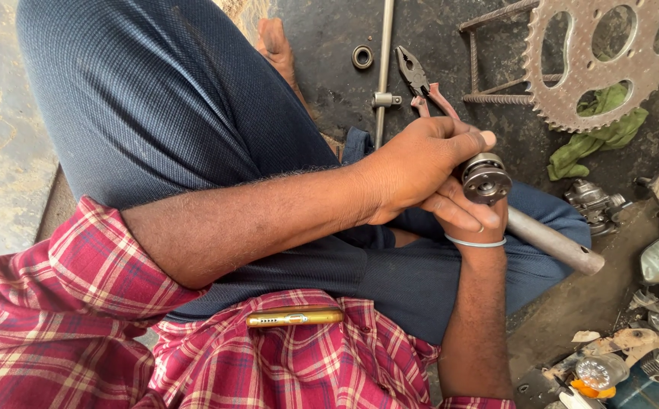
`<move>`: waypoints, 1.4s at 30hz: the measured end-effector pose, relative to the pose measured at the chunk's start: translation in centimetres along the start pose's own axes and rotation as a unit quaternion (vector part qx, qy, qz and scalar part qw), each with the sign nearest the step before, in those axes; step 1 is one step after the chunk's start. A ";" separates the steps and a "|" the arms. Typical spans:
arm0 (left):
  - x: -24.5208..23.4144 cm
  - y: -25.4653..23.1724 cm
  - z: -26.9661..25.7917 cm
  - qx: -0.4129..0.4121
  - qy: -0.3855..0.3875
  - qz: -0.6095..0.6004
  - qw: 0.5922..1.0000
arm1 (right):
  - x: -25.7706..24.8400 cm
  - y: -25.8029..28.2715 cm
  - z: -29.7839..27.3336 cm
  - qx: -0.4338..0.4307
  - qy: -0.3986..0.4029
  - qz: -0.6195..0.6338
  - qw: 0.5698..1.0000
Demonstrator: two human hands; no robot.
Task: Repairing or assembling motorcycle engine parts, specifically working with the camshaft and sprocket.
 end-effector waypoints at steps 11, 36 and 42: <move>0.8 -0.6 -0.7 0.136 0.105 0.099 0.980 | 0.0 -0.1 -0.5 -0.023 0.006 -0.088 0.996; 1.6 -2.4 -0.5 0.292 0.080 0.487 0.819 | -1.1 0.3 0.0 0.105 0.000 -0.179 0.978; 7.6 -5.8 2.3 0.537 -0.049 0.689 0.484 | -1.4 -0.1 -1.3 0.029 0.028 -0.241 0.970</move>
Point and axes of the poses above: each hand's wrist, its own z-axis towards the middle knuckle, its own x-axis out of the palm, y = z × x, the point moved 3 cm from there along z, towards the middle knuckle, and after that the axes turned 13 degrees about -x, right-handed, at the moved point
